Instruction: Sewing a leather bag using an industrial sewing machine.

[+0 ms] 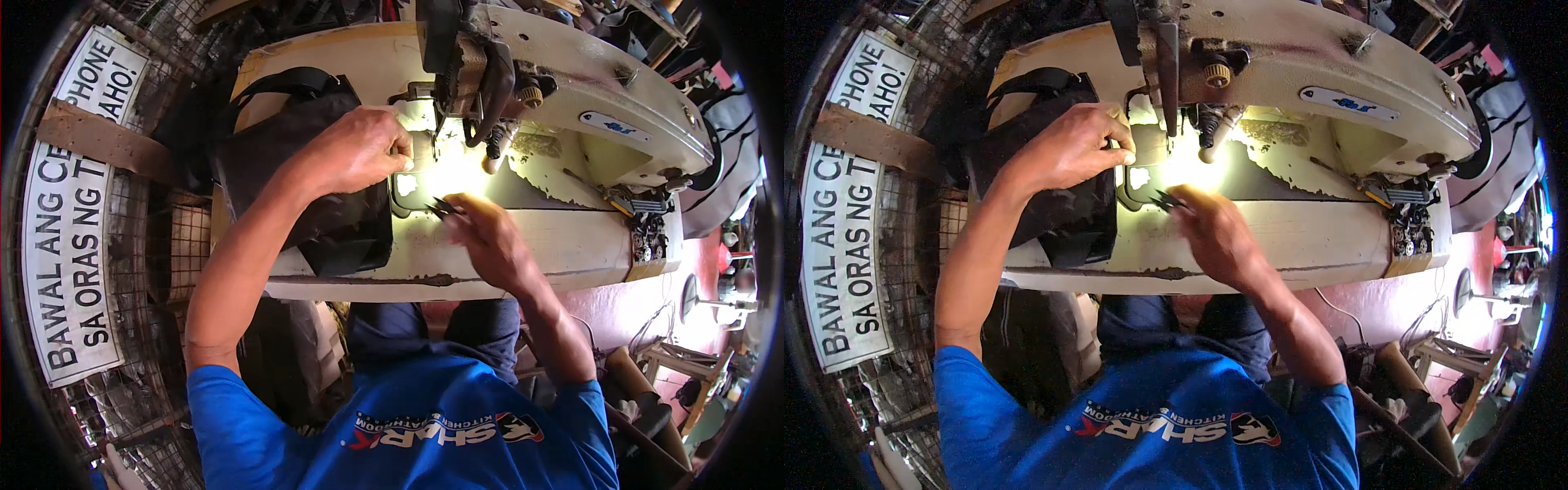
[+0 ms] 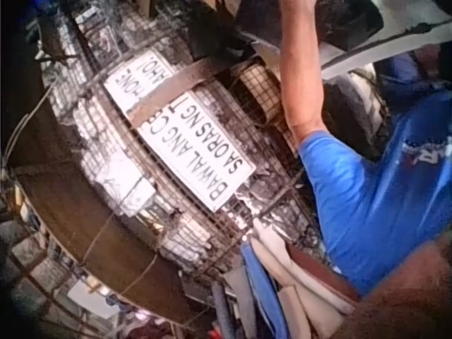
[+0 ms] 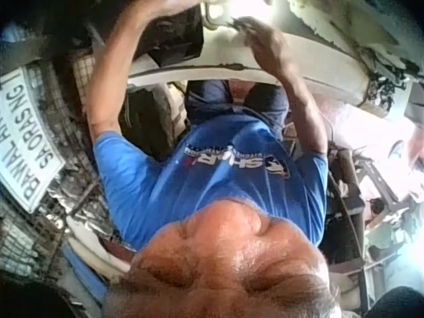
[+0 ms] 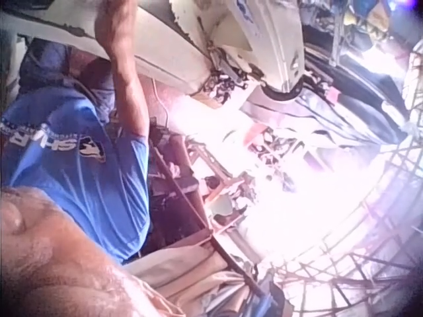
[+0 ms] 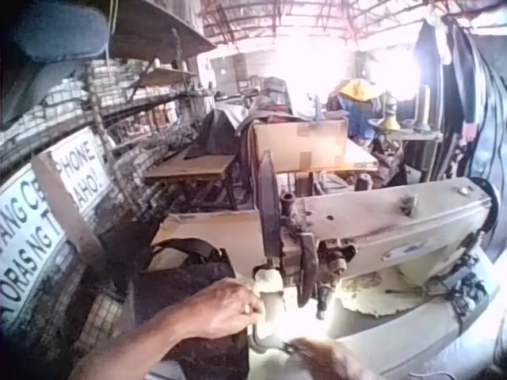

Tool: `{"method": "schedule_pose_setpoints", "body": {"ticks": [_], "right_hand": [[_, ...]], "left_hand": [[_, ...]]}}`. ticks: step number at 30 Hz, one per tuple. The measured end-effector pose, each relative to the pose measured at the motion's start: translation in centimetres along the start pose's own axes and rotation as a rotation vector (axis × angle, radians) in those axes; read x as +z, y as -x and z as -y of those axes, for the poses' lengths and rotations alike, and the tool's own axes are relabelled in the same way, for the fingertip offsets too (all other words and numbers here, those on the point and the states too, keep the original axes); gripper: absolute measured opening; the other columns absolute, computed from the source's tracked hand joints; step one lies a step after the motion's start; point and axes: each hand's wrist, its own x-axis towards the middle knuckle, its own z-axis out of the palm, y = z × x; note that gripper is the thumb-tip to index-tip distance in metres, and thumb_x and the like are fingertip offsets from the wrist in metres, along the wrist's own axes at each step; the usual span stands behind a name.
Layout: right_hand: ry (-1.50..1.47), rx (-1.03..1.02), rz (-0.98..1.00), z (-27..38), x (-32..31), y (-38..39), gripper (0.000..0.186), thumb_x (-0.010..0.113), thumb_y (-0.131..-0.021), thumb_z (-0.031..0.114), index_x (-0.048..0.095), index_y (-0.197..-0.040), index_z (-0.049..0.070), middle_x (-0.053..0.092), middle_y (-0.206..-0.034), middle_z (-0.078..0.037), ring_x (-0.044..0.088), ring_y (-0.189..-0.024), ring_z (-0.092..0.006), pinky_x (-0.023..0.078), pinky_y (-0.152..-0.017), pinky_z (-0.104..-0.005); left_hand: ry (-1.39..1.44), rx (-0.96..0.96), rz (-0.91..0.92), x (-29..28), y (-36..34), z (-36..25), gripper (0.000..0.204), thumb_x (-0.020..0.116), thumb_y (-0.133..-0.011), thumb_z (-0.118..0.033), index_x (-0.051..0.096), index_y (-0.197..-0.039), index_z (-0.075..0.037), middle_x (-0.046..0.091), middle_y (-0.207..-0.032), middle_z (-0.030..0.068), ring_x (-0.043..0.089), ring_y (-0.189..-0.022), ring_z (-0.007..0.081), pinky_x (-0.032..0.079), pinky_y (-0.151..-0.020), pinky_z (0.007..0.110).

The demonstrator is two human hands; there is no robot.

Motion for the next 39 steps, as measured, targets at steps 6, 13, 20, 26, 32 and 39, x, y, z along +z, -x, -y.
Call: {"method": "schedule_pose_setpoints", "body": {"ticks": [6,13,20,26,32,39], "right_hand": [[-0.409,0.301,0.21,0.1,3.0,-5.9,0.026,0.061,-0.101,0.028,0.059,-0.106,0.002,0.053,-0.077,0.002,0.048,-0.062,-0.0044,0.042,-0.053,-0.0223],[-0.233,0.161,0.108,0.0,4.6,-6.9,0.027,0.059,-0.102,0.027,0.063,-0.093,0.002,0.049,-0.063,0.004,0.045,-0.059,-0.0052,0.038,-0.052,-0.0256],[-0.024,-0.262,-0.114,2.2,8.0,-2.8,0.032,0.069,-0.092,0.024,0.062,-0.105,-0.004,0.064,-0.077,-0.022,0.065,-0.071,-0.0387,0.052,-0.066,-0.0451],[0.138,-0.271,-0.426,1.8,6.9,-9.1,0.025,0.06,-0.096,0.015,0.058,-0.113,-0.004,0.065,-0.094,-0.028,0.064,-0.088,-0.0452,0.051,-0.079,-0.0507],[-0.063,0.365,0.222,4.4,6.0,-14.6,0.036,0.056,-0.1,0.029,0.06,-0.107,-0.006,0.071,-0.088,-0.022,0.067,-0.081,-0.0428,0.051,-0.073,-0.0462],[0.047,0.137,0.066,2.7,3.2,-4.4,0.026,0.061,-0.096,0.024,0.062,-0.09,-0.001,0.063,-0.075,-0.025,0.066,-0.077,-0.0441,0.05,-0.068,-0.0485]], "left_hand": [[-0.063,-0.007,-0.011,-0.2,-0.4,0.1,0.024,0.069,-0.084,-0.022,0.072,-0.095,0.0,0.062,-0.1,0.0165,0.062,-0.101,0.034,0.048,-0.091,0.043],[-0.038,0.052,-0.029,-0.7,-1.1,0.6,0.024,0.066,-0.087,-0.022,0.072,-0.096,0.0,0.063,-0.103,0.0174,0.062,-0.105,0.0332,0.048,-0.095,0.041],[-0.336,-0.052,-0.478,0.3,-1.5,9.7,0.038,0.052,-0.099,-0.015,0.053,-0.134,0.0,0.055,-0.136,0.0192,0.053,-0.126,0.0371,0.043,-0.108,0.044],[-0.492,-0.157,-0.545,5.3,2.5,10.0,0.041,0.049,-0.1,-0.011,0.049,-0.139,-0.001,0.044,-0.147,0.0192,0.038,-0.141,0.0375,0.031,-0.116,0.048],[-0.385,-0.124,-0.702,5.6,4.1,9.1,0.043,0.051,-0.095,-0.001,0.049,-0.138,-0.001,0.046,-0.144,0.0184,0.042,-0.138,0.037,0.033,-0.115,0.048],[-0.13,0.135,-0.486,5.0,5.2,4.5,0.029,0.055,-0.094,-0.005,0.063,-0.121,0.0,0.059,-0.131,0.0161,0.05,-0.13,0.0349,0.037,-0.114,0.047]]}}
